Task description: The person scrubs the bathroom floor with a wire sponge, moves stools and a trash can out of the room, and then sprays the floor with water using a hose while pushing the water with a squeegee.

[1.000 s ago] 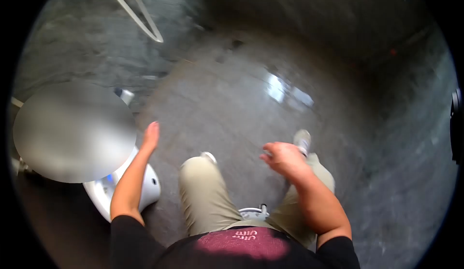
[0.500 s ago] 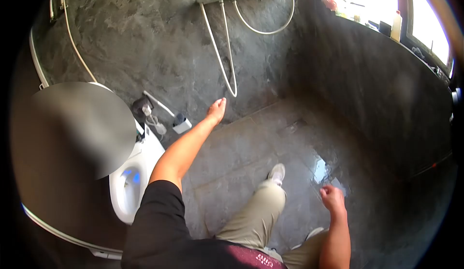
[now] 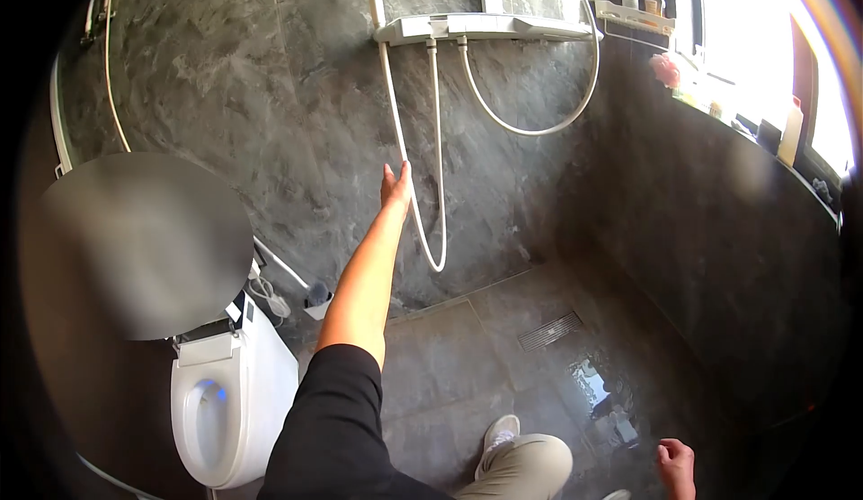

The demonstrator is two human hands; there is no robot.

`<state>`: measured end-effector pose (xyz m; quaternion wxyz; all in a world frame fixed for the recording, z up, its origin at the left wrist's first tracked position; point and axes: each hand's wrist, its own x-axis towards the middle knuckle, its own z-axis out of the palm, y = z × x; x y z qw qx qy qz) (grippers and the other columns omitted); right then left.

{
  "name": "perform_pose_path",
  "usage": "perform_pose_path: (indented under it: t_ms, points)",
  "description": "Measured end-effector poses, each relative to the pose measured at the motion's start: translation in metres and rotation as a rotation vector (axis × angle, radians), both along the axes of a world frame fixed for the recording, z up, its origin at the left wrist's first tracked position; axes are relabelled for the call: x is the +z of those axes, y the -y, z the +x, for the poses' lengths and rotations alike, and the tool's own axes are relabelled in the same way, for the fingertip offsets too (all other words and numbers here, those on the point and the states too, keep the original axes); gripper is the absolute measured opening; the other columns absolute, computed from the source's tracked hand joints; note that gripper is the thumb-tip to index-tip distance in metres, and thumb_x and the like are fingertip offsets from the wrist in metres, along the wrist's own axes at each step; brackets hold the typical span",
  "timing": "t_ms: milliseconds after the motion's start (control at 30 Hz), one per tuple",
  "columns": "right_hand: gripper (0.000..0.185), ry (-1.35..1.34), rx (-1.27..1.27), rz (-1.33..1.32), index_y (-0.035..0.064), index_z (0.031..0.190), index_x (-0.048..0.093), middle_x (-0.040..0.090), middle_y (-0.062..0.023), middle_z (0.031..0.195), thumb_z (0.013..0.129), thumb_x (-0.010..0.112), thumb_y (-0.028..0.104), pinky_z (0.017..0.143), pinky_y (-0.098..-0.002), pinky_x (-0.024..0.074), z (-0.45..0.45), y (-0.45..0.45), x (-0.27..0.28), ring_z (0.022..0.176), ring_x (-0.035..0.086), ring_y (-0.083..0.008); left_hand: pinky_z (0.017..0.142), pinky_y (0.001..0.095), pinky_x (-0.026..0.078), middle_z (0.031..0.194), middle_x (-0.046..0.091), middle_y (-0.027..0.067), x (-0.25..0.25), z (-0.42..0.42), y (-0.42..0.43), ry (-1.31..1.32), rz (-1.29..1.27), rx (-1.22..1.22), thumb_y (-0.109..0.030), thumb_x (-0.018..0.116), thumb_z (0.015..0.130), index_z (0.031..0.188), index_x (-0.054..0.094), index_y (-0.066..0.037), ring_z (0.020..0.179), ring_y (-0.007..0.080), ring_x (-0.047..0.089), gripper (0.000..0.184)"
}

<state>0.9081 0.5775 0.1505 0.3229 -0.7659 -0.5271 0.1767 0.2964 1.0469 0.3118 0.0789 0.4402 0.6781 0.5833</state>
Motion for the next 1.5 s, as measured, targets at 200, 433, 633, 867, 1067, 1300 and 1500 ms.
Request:
perform_pose_path:
  t_ms: [200,433,633,867,1067,1300,1500]
  points:
    - [0.024,0.017,0.160,-0.381,-0.0014,0.102,0.061,0.066,-0.0158,0.088,0.084,0.059,0.014,0.065,-0.0315,0.0494,0.051,-0.029,-0.078,0.070,0.063,-0.0208,0.050,0.0259,0.044,0.077,0.050,0.0008,0.064,0.027,-0.038,0.464,0.239,-0.312,-0.037,0.055,0.087,0.096,0.046,-0.009,0.056,0.0101,0.047,0.030]
    - [0.024,-0.043,0.281,-0.311,0.0001,0.098,0.063,0.065,-0.0164,0.077,0.081,0.060,0.016,0.063,-0.0320,0.0488,0.050,-0.093,-0.064,0.066,0.061,-0.0193,0.035,0.0280,0.041,0.067,0.057,0.0049,0.184,-0.002,-0.079,0.161,0.324,-0.069,-0.028,0.052,0.089,0.095,0.049,-0.004,0.041,0.0140,0.050,0.025]
    - [0.024,-0.013,0.268,-0.456,0.0014,0.098,0.064,0.066,-0.0152,0.079,0.081,0.061,0.018,0.064,-0.0331,0.0478,0.065,-0.115,-0.076,0.068,0.061,-0.0191,0.041,0.0316,0.043,0.066,0.058,0.0047,0.209,-0.005,-0.112,0.105,0.264,0.054,-0.022,0.051,0.089,0.091,0.051,-0.006,0.046,0.0162,0.055,0.016]
    - [0.026,0.076,0.318,-0.623,0.0012,0.099,0.064,0.066,-0.0172,0.086,0.080,0.063,0.018,0.069,-0.0358,0.0486,0.077,-0.128,-0.096,0.077,0.063,-0.0246,0.052,0.0354,0.049,0.077,0.059,0.0109,0.265,-0.073,-0.170,-0.269,0.471,0.331,-0.024,0.051,0.087,0.099,0.053,-0.004,0.058,0.0217,0.059,0.023]
    - [0.027,0.049,0.367,-0.588,0.0033,0.102,0.064,0.064,-0.0194,0.094,0.078,0.062,0.016,0.072,-0.0362,0.0487,0.052,-0.149,-0.077,0.084,0.064,-0.0295,0.038,0.0275,0.045,0.072,0.058,0.0077,0.225,-0.031,-0.050,0.042,0.519,0.089,-0.037,0.041,0.092,0.109,0.047,-0.005,0.046,0.0149,0.052,0.037]
    - [0.023,0.085,0.386,-0.349,0.0024,0.089,0.066,0.065,-0.0162,0.077,0.077,0.063,0.022,0.066,-0.0351,0.0497,0.027,-0.169,-0.097,0.071,0.064,-0.0260,0.041,0.0238,0.041,0.072,0.052,0.0035,0.062,0.021,0.028,0.244,0.278,-0.380,-0.038,0.036,0.095,0.108,0.042,-0.007,0.047,0.0093,0.047,0.034]
    - [0.031,-0.045,0.318,-0.013,0.0066,0.108,0.059,0.065,-0.0147,0.094,0.081,0.063,0.022,0.075,-0.0341,0.0496,-0.084,-0.219,0.013,0.086,0.064,-0.0258,0.053,0.0208,0.043,0.083,0.061,0.0012,-0.045,0.174,0.053,0.343,0.022,-0.719,-0.028,0.061,0.086,0.107,0.051,-0.008,0.064,0.0079,0.058,0.031]
